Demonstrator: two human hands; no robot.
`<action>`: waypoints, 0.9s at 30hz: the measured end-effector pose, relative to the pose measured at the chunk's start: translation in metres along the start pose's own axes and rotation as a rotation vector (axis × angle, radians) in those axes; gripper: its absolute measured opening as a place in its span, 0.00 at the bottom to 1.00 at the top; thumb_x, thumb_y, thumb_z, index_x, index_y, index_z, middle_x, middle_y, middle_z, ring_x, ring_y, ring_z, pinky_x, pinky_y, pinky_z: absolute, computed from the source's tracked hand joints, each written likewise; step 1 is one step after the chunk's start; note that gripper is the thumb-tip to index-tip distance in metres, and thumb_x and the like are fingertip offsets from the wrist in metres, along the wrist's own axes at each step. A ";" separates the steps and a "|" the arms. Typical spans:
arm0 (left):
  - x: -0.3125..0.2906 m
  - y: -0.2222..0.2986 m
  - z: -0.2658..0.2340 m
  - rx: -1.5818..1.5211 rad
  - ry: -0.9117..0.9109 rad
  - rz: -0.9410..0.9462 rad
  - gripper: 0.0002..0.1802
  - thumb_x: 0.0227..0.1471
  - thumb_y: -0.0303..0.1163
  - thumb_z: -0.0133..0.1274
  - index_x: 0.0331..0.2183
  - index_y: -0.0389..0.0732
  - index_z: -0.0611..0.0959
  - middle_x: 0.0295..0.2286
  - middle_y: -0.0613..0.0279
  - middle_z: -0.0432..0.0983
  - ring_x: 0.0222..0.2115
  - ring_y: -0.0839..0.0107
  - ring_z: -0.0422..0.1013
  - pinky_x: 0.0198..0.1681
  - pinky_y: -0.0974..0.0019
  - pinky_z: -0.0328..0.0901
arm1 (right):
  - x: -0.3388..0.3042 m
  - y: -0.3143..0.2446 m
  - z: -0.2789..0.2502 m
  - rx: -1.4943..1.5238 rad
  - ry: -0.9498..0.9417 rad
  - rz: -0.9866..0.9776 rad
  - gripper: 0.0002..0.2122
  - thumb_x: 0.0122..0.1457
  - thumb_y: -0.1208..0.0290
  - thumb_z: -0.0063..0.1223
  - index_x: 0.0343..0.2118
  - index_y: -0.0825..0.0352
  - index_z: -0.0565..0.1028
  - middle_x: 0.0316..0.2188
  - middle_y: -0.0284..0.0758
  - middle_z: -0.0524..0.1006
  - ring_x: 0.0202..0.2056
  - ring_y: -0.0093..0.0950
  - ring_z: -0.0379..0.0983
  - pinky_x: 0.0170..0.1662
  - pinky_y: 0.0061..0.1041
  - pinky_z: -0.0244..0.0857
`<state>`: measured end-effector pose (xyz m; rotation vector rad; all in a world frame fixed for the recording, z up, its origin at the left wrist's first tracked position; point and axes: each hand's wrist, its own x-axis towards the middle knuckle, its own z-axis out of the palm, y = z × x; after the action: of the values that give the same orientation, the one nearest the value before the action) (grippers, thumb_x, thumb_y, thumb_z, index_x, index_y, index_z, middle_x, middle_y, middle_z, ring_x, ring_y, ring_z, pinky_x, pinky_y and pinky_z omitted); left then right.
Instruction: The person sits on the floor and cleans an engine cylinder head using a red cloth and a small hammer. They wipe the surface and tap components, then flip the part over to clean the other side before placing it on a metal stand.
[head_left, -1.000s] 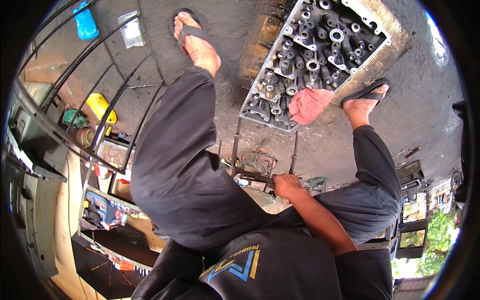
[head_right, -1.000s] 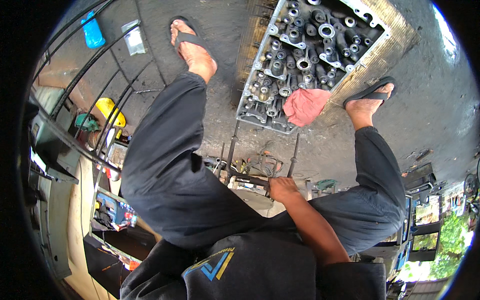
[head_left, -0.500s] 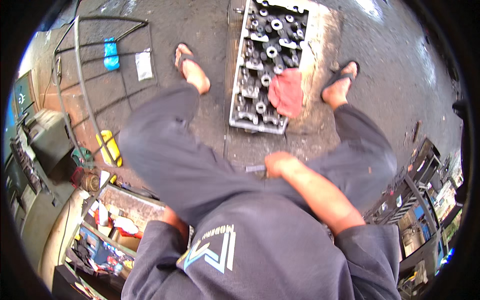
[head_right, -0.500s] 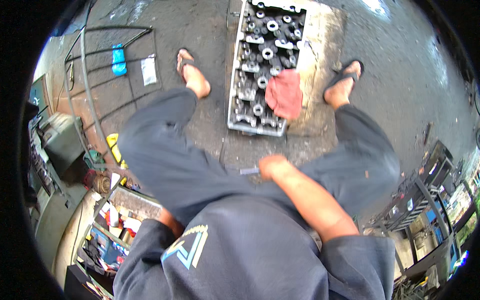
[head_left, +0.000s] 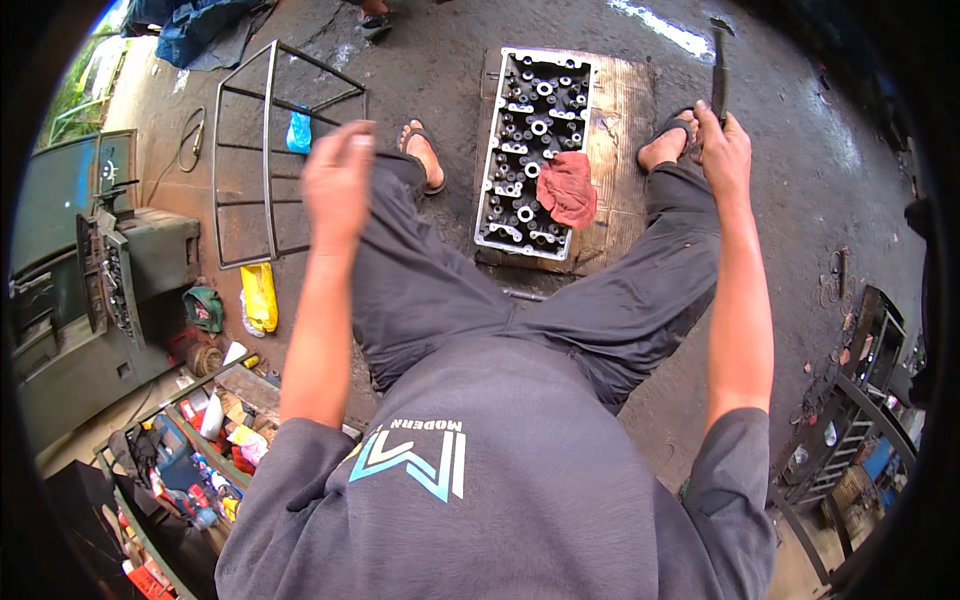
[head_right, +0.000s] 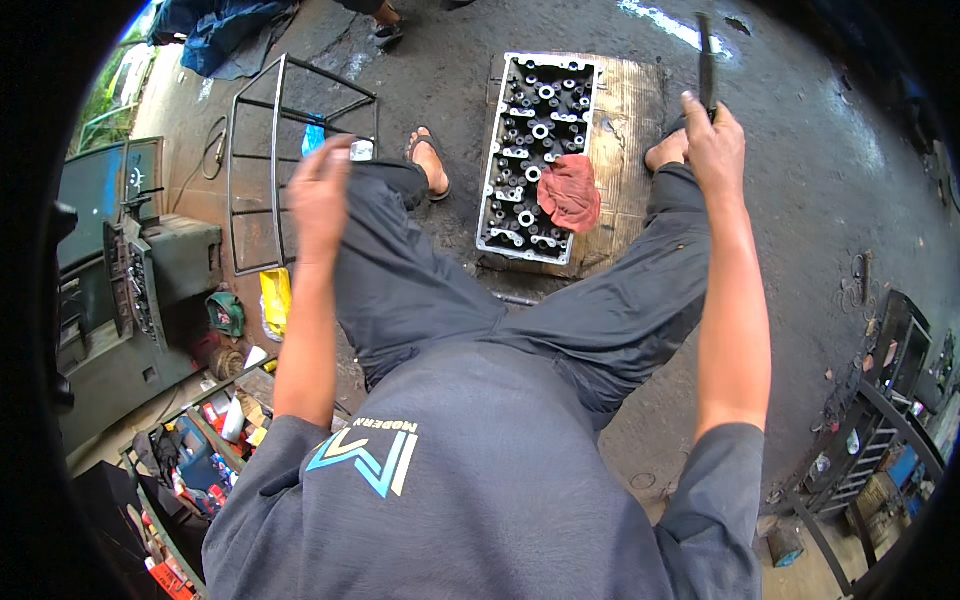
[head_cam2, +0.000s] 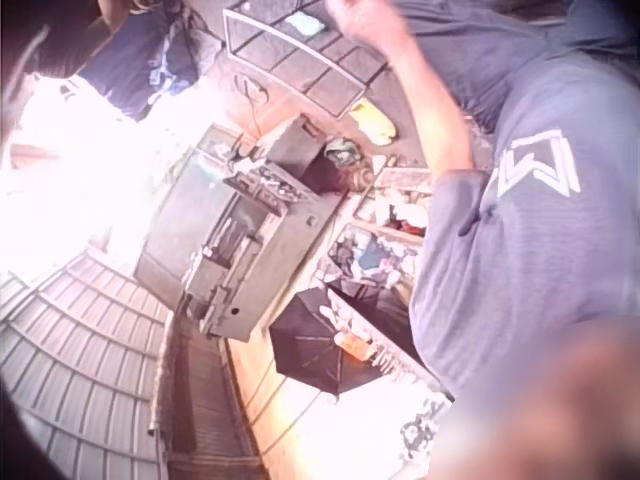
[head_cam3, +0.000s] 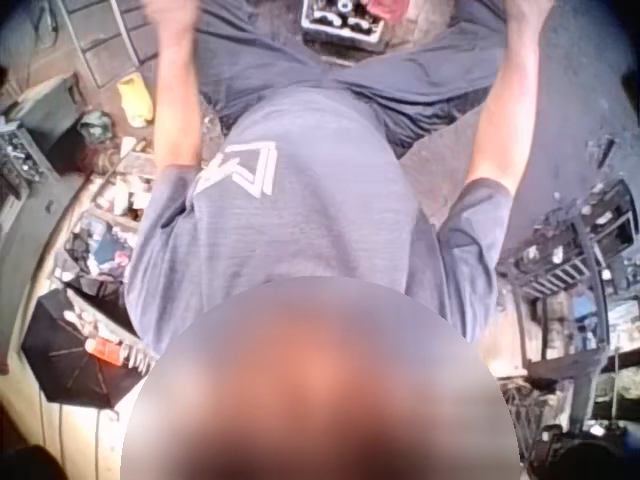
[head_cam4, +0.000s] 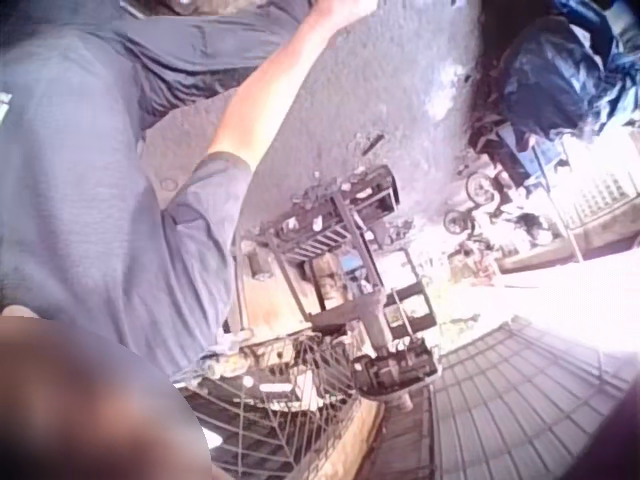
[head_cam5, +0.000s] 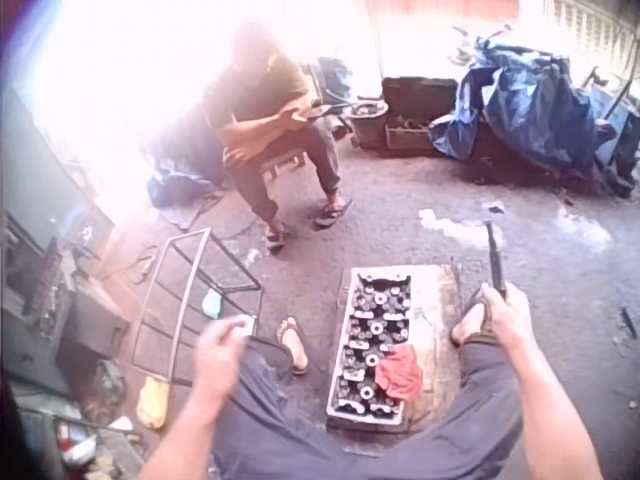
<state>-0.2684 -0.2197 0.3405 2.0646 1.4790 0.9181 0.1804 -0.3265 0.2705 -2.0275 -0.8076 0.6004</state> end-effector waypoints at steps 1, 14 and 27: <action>-0.006 0.017 0.034 -0.060 -0.172 -0.071 0.12 0.56 0.33 0.56 0.40 0.38 0.84 0.36 0.56 0.81 0.38 0.70 0.75 0.45 0.67 0.67 | 0.011 0.008 0.007 0.133 0.061 0.059 0.20 0.59 0.55 0.55 0.32 0.74 0.78 0.23 0.42 0.79 0.26 0.32 0.75 0.33 0.31 0.67; -0.073 -0.032 0.402 0.599 -1.211 0.222 0.30 0.49 0.32 0.54 0.55 0.41 0.71 0.57 0.43 0.63 0.47 0.52 0.71 0.51 0.52 0.67 | 0.082 0.022 0.054 0.419 -0.009 0.304 0.07 0.60 0.73 0.54 0.32 0.73 0.76 0.22 0.27 0.72 0.25 0.16 0.65 0.30 0.19 0.59; 0.119 -0.020 0.229 0.077 -0.433 -0.055 0.12 0.48 0.24 0.48 0.38 0.34 0.75 0.37 0.45 0.72 0.41 0.47 0.71 0.47 0.52 0.65 | 0.068 0.013 0.106 0.362 0.024 0.134 0.07 0.63 0.74 0.55 0.39 0.72 0.76 0.31 0.29 0.76 0.31 0.16 0.69 0.36 0.18 0.64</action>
<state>-0.0901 -0.0945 0.2013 2.0954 1.3415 0.3623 0.1602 -0.2254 0.1963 -1.7595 -0.5079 0.7389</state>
